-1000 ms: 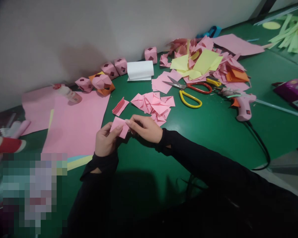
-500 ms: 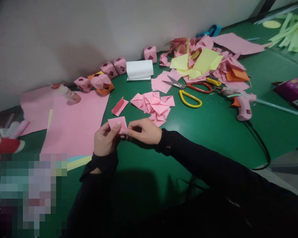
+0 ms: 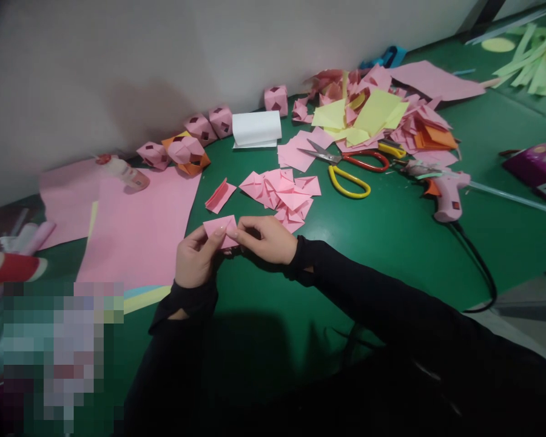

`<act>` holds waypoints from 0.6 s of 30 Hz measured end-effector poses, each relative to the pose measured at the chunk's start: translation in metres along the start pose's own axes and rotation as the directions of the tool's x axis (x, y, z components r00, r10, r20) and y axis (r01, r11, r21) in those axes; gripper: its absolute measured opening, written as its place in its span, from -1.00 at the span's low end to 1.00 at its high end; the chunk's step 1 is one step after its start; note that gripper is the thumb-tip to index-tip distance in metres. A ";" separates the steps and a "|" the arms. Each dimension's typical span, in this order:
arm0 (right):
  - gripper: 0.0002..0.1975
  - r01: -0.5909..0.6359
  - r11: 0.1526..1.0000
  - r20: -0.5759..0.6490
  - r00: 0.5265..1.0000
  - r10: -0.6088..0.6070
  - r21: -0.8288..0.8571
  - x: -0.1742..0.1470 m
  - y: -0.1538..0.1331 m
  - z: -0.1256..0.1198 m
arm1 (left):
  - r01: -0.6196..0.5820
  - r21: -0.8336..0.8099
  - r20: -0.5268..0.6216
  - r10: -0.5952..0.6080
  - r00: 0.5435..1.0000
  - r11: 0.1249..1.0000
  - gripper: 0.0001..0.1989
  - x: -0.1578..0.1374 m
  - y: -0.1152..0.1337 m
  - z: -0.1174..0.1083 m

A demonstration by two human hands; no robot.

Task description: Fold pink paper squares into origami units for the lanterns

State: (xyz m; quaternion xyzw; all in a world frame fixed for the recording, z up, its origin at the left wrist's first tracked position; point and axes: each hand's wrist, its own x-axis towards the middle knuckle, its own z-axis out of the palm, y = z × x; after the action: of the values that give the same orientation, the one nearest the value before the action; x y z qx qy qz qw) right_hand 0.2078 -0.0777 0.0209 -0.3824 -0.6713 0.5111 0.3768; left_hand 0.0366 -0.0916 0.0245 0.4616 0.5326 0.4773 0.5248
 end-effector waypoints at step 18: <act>-0.61 0.072 0.995 -0.154 0.985 -0.082 -0.072 -0.004 -0.004 0.004 | -0.066 0.150 0.058 0.058 0.997 0.986 -0.67 -0.004 0.011 0.003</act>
State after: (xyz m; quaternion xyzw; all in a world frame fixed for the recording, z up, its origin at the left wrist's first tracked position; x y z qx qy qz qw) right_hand 0.2055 -0.0832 0.0239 -0.4074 -0.6704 0.4421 0.4349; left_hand 0.0397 -0.0942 0.0354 0.5293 0.5387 0.4389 0.4869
